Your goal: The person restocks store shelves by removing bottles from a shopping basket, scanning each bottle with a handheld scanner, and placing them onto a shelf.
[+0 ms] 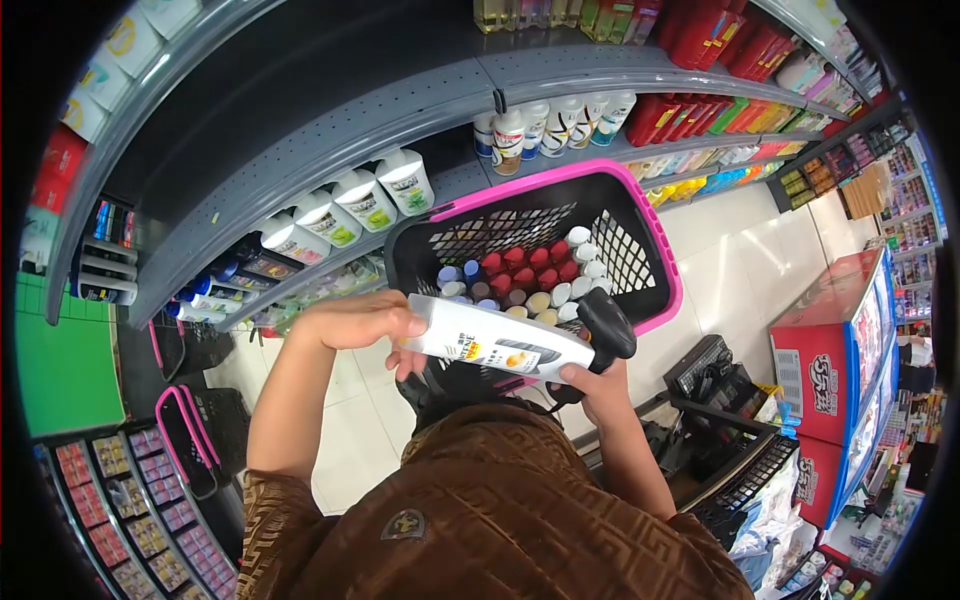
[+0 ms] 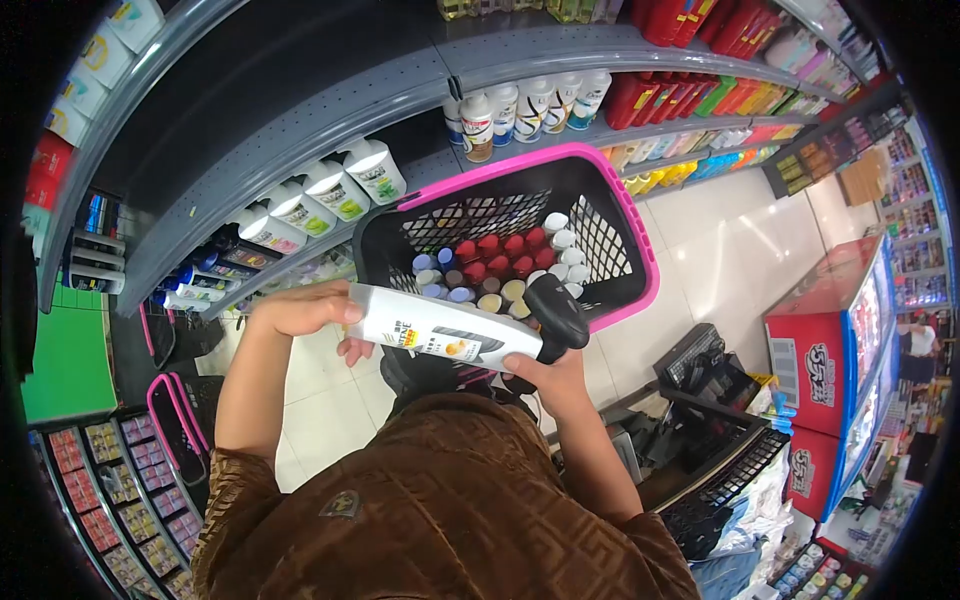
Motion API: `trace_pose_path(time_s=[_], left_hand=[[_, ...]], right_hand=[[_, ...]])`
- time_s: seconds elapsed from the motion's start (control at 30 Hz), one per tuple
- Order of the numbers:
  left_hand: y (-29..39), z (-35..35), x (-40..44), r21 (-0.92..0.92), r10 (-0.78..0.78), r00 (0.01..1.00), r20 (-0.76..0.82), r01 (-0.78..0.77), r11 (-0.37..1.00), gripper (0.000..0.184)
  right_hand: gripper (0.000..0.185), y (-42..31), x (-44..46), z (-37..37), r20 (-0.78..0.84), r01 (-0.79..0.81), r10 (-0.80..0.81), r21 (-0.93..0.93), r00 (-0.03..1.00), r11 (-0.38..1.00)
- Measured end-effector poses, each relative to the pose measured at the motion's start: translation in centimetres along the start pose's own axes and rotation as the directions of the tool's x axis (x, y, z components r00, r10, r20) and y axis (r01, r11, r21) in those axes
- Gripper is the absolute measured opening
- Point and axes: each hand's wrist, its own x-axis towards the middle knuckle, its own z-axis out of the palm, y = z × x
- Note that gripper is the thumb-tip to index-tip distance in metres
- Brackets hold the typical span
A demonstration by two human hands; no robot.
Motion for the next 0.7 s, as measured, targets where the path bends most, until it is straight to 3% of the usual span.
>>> trace_pose_path(time_s=[0.07, 0.13, 0.2, 0.27, 0.33, 0.4, 0.43, 0.47, 0.5, 0.53, 0.7], left_hand=[[-0.4, 0.6, 0.4, -0.093, 0.096, 0.986, -0.133, -0.109, 0.99, 0.073], [-3.2, 2.0, 1.5, -0.157, 0.322, 0.886, -0.334, -0.389, 0.908, 0.09], [-3.8, 4.5, 4.0, -0.21, 0.369, 0.777, -0.511, -0.529, 0.822, 0.095], [-2.1, 8.9, 6.4, -0.208, 0.288, 0.644, -0.709, -0.581, 0.787, 0.108], [-0.4, 11.9, 7.1, -0.386, 0.278, 0.66, -0.698, -0.674, 0.63, 0.103], [2.0, 12.6, 7.4, -0.589, 0.177, 0.697, -0.695, -0.693, 0.416, 0.072], [1.9, 12.0, 7.1, -0.638, 0.183, 0.719, -0.671, -0.685, 0.352, 0.069], [1.6, 11.2, 6.8, -0.681, 0.197, 0.735, -0.648, -0.676, 0.283, 0.069], [-0.4, 9.7, 6.4, -0.777, 0.298, 0.77, -0.564, -0.617, 0.123, 0.073], [-0.8, 9.0, 5.3, -0.798, 0.333, 0.802, -0.497, -0.572, 0.187, 0.075], [-0.6, 7.8, 3.2, -0.658, 0.404, 0.754, -0.518, -0.653, 0.375, 0.077]], right_hand=[[0.06, -0.1, 0.0, 1.2, -0.041, 0.065, -0.065, 0.016, 0.997, 0.998], [0.058, -0.4, 0.0, 2.0, -0.052, 0.05, -0.04, 0.193, 0.998, 0.98], [0.056, -0.6, -0.2, 3.7, -0.059, 0.101, -0.088, 0.256, 0.994, 0.961], [0.059, -1.2, -0.3, 5.7, -0.237, 0.269, -0.232, 0.136, 0.943, 0.953], [0.057, -0.5, -1.0, 7.0, -0.232, 0.39, -0.463, -0.299, 0.855, 0.871], [0.063, 0.2, -1.9, 8.1, -0.093, 0.393, -0.463, -0.399, 0.881, 0.828], [0.066, -0.6, -2.0, 7.6, 0.265, 0.613, -0.62, -0.646, 0.739, 0.455], [0.071, -0.8, -3.0, 7.8, 0.291, 0.597, -0.534, -0.543, 0.794, 0.591], [0.07, -1.6, -3.5, 8.4, 0.36, 0.627, -0.519, -0.543, 0.775, 0.559], [0.069, -2.0, -3.8, 8.9, 0.424, 0.657, -0.503, -0.54, 0.753, 0.526], [0.069, -0.2, -5.3, 8.2, 0.326, 0.517, -0.41, -0.653, 0.852, 0.554]])
